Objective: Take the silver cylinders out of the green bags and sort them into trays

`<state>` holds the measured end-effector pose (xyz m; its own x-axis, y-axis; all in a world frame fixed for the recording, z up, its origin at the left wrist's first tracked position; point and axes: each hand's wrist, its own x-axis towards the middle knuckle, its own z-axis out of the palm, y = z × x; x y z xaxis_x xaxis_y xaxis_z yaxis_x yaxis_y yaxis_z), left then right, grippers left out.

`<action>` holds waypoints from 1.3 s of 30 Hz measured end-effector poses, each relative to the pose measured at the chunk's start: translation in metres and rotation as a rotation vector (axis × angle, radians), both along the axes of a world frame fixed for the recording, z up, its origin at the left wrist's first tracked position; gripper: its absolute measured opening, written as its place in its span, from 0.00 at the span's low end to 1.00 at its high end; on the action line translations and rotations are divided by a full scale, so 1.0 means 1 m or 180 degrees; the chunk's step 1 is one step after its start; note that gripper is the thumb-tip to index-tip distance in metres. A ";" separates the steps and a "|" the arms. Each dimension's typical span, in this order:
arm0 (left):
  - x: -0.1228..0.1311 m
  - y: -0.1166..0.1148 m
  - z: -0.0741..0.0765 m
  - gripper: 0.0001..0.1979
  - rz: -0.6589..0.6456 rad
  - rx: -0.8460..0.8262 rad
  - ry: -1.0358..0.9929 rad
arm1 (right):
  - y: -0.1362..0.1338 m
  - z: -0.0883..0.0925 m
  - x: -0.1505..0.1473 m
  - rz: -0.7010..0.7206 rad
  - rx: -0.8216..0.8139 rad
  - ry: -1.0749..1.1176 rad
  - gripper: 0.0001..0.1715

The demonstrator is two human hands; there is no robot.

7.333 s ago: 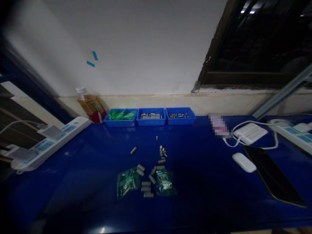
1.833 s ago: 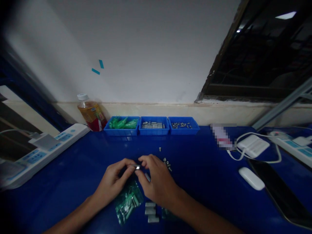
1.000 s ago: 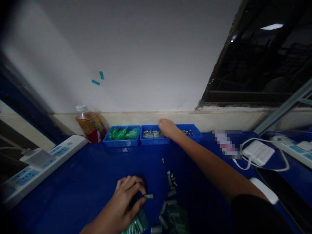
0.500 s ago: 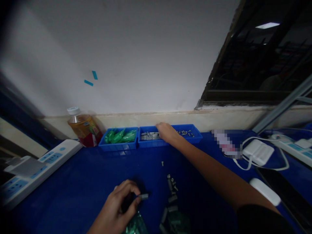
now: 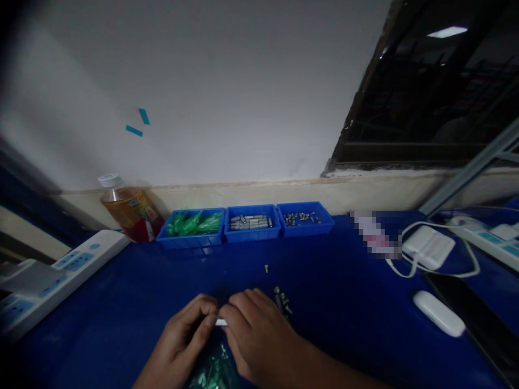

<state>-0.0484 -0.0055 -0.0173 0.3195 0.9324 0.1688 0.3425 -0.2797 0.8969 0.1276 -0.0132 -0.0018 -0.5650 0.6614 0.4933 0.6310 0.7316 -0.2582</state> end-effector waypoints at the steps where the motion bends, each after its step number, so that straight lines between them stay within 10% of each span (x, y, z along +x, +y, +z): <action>1: 0.000 -0.001 -0.001 0.16 -0.0040 0.0012 0.0015 | 0.002 -0.001 0.001 -0.0013 -0.0023 0.0046 0.10; 15: -0.005 -0.004 0.001 0.05 -0.0319 0.0416 0.0310 | 0.004 -0.008 0.004 -0.0115 -0.0630 0.0375 0.06; 25: -0.006 0.001 0.009 0.14 -0.0107 0.0165 0.0433 | 0.004 -0.007 0.004 -0.0112 -0.0159 0.0211 0.06; 33: -0.011 -0.006 0.014 0.16 -0.0830 0.0043 0.1236 | 0.093 0.009 0.045 -0.1375 0.0150 0.0204 0.09; 39: -0.013 -0.001 0.011 0.10 -0.1030 -0.0107 0.1207 | 0.163 0.037 0.047 -0.1964 -0.0867 -0.1006 0.13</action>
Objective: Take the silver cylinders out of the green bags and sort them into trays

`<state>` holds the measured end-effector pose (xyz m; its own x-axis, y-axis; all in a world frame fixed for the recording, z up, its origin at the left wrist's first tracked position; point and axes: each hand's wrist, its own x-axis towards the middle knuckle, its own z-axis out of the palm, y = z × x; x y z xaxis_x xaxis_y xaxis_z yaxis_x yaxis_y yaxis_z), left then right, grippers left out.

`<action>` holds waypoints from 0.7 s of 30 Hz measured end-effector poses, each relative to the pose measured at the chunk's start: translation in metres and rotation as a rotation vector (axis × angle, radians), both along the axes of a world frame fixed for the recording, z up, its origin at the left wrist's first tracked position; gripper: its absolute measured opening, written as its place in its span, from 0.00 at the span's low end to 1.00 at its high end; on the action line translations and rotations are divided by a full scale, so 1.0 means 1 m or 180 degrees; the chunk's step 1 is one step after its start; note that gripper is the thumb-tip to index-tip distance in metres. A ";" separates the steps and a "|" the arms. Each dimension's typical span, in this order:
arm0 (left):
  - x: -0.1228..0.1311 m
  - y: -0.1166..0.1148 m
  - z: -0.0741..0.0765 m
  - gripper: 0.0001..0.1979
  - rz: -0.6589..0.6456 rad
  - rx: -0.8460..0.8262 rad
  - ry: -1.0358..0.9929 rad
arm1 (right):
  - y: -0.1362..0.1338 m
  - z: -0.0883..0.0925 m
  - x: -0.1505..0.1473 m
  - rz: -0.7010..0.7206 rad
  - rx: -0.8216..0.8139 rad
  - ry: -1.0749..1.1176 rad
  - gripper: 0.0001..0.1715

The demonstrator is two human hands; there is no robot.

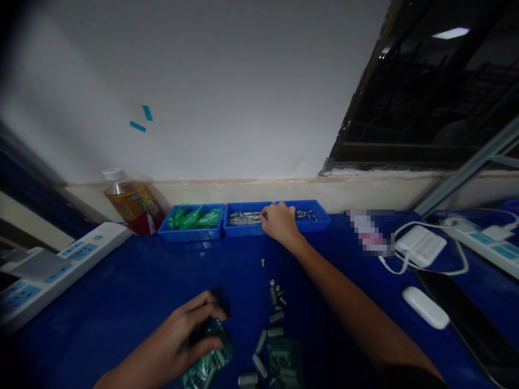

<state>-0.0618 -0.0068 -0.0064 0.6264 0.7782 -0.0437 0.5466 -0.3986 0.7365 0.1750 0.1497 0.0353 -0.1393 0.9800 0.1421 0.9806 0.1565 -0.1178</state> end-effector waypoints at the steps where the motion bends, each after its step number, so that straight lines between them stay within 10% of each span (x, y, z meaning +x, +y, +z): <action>1: 0.000 0.002 -0.001 0.08 0.0043 -0.0023 -0.0067 | 0.008 0.005 -0.004 -0.0018 -0.0225 -0.0122 0.13; 9: -0.017 0.003 0.007 0.33 -0.0072 0.0052 0.0086 | 0.035 0.013 -0.029 0.0151 -0.0519 -0.0637 0.11; 12: -0.021 0.004 0.008 0.27 0.0028 0.0043 0.0189 | 0.025 0.017 -0.027 0.0256 -0.0465 -0.0698 0.16; 21: -0.017 0.008 -0.006 0.12 0.0455 -0.0033 0.0074 | -0.114 -0.023 0.001 0.1213 0.0443 0.0924 0.10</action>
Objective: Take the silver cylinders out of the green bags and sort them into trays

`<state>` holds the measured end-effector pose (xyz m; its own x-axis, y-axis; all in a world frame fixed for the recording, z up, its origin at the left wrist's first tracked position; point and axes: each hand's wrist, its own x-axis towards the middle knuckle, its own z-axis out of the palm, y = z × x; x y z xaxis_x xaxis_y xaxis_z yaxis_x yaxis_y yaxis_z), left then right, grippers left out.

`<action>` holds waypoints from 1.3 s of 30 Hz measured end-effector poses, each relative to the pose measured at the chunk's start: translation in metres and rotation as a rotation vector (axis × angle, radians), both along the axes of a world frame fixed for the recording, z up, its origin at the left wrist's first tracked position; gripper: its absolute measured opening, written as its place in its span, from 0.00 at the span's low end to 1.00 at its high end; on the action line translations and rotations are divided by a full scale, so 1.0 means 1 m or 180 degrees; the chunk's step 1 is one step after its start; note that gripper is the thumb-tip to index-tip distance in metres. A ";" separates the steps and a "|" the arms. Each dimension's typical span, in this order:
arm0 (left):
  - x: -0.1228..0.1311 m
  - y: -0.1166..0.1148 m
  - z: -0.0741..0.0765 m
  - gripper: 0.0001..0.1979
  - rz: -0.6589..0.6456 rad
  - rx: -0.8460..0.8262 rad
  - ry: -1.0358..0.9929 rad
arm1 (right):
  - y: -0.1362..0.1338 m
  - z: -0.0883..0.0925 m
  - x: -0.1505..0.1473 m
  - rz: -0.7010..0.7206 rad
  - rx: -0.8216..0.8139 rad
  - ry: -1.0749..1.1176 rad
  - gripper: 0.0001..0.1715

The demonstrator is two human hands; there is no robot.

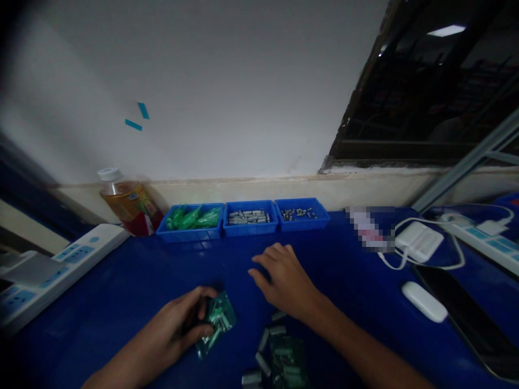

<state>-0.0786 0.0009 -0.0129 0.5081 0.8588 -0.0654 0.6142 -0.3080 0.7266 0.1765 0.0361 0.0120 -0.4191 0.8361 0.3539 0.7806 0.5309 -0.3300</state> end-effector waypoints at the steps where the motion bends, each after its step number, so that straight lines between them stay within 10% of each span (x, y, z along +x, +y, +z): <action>1: 0.000 0.000 -0.002 0.14 -0.0021 0.0098 0.0021 | -0.014 -0.005 0.003 0.0015 0.0006 0.0138 0.09; 6: 0.002 -0.002 -0.008 0.35 -0.0162 0.0800 0.0199 | -0.040 -0.007 0.010 0.0090 0.0252 0.0608 0.09; 17: 0.019 -0.003 -0.004 0.10 0.0039 0.1185 -0.0185 | -0.060 -0.014 -0.007 0.0357 -0.0077 0.0915 0.07; 26: 0.044 -0.029 0.002 0.11 -0.0444 0.2000 -0.0659 | -0.070 -0.014 -0.028 -0.0337 -0.1558 0.2181 0.17; 31: 0.049 -0.032 0.005 0.09 0.0220 0.0893 -0.1135 | -0.068 -0.017 -0.019 0.0022 -0.0707 0.1989 0.12; 39: 0.053 -0.026 0.007 0.21 0.1349 -0.1703 -0.2963 | -0.078 -0.021 -0.013 0.0909 0.0570 0.0583 0.30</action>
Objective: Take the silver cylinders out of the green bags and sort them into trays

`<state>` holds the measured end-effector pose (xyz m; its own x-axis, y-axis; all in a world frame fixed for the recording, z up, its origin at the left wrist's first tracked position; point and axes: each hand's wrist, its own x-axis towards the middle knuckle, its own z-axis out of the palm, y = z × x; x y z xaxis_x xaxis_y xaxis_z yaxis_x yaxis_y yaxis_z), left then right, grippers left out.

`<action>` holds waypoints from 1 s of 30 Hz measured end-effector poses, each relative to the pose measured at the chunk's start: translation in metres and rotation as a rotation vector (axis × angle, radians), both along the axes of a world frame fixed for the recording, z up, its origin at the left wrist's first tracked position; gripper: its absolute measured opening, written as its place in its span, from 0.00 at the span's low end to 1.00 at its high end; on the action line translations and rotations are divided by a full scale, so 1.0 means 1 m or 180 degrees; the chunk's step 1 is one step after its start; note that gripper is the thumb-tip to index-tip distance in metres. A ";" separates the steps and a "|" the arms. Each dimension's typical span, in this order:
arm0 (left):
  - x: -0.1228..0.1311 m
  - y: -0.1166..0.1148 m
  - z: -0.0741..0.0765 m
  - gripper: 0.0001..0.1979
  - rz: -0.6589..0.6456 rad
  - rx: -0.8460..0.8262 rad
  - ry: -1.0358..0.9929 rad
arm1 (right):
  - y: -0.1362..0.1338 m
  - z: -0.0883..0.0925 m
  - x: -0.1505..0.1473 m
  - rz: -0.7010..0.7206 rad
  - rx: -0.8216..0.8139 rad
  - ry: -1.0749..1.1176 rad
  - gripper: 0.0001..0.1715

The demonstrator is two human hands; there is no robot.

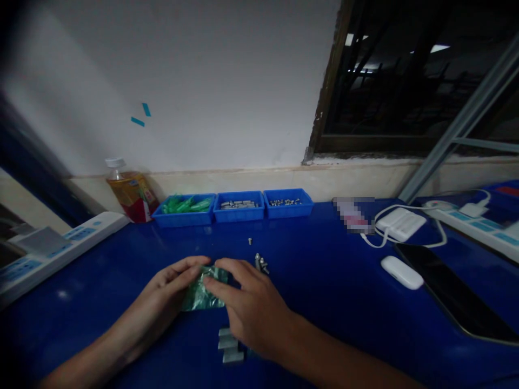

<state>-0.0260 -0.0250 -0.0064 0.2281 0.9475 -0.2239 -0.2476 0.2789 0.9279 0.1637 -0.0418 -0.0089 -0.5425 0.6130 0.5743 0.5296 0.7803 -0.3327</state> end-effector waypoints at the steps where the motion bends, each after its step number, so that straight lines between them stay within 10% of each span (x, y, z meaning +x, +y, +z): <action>1: -0.001 0.002 -0.001 0.20 0.0044 0.0002 0.0048 | 0.000 0.000 -0.001 0.0031 0.0006 0.0026 0.30; 9: -0.009 0.013 0.000 0.18 0.0768 0.1012 0.0766 | 0.016 -0.005 -0.006 -0.0363 -0.0350 0.1186 0.15; 14: 0.002 0.003 0.005 0.13 0.0338 0.1957 0.1279 | 0.020 -0.002 -0.007 -0.0447 -0.0904 0.1788 0.09; 30: -0.029 0.026 0.031 0.10 0.0593 0.3790 0.3710 | 0.019 0.001 -0.003 -0.0345 0.0165 0.1250 0.08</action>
<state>-0.0546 0.0007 0.0244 0.3413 0.6950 0.6328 0.7318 -0.6190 0.2851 0.1610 -0.0223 -0.0075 -0.2097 0.6193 0.7566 0.4501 0.7481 -0.4876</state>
